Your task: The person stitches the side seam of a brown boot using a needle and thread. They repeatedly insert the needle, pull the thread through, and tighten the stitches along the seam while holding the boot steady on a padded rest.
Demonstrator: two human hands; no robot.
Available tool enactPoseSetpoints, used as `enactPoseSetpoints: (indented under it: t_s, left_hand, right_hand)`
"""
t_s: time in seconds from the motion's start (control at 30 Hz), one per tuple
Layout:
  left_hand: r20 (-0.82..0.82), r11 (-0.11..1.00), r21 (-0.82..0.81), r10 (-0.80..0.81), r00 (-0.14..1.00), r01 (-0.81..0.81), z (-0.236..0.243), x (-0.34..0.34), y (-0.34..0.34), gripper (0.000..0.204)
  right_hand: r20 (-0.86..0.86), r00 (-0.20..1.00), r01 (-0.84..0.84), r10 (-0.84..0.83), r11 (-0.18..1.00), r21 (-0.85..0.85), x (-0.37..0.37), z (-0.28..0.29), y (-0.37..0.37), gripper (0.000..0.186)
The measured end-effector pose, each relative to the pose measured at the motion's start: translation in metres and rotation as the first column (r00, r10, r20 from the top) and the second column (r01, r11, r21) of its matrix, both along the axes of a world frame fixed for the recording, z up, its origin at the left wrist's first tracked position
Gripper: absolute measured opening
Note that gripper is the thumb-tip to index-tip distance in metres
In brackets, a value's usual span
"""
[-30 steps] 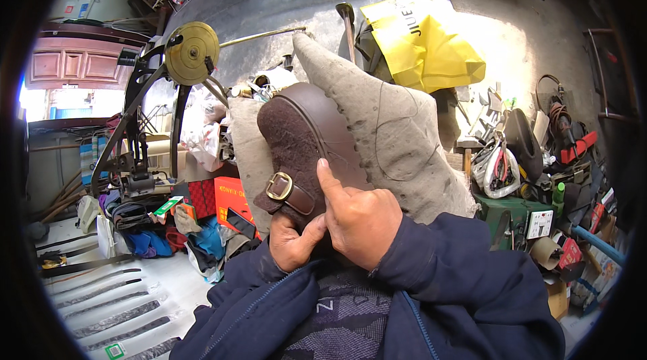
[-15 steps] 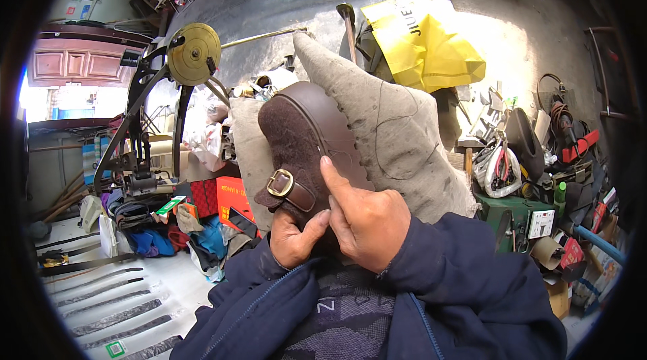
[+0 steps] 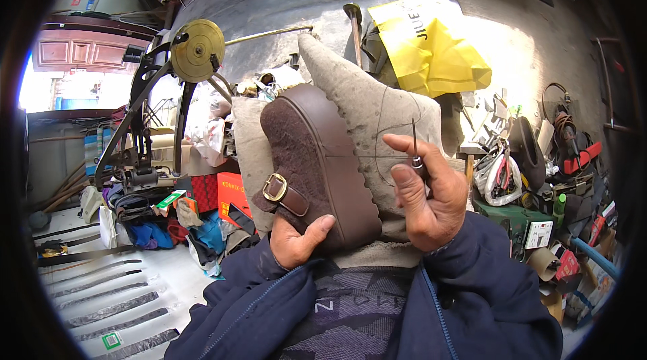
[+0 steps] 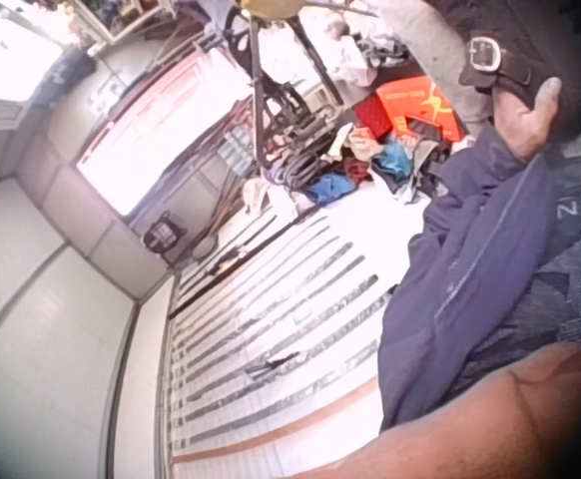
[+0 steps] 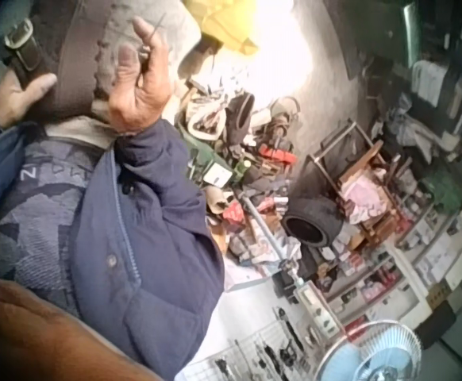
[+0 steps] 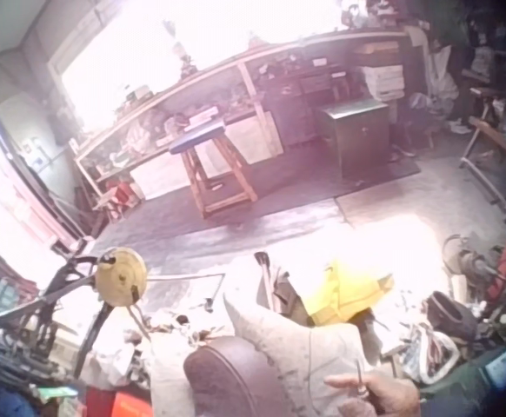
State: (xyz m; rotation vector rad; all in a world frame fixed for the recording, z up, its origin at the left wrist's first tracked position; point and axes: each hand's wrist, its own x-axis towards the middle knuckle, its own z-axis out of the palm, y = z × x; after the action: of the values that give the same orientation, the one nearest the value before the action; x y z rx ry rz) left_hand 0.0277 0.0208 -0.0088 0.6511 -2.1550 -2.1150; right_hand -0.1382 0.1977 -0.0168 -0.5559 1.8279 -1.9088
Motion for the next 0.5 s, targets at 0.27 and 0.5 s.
enactPoseSetpoints:
  t_s: [0.27,0.5]
  left_hand:
    - [0.096,0.999,-0.020,0.035,0.995,-0.033,0.007,-0.008,0.003,0.044]
    - [0.154,0.995,-0.069,0.077,0.985,-0.067,0.011,-0.019,0.011,0.041]
  right_hand:
    - [0.074,0.997,0.036,-0.023,0.985,-0.167,-0.036,-0.021,-0.021,0.031]
    - [0.554,0.495,-0.179,0.670,0.702,-0.690,-0.055,-0.025,-0.032,0.050]
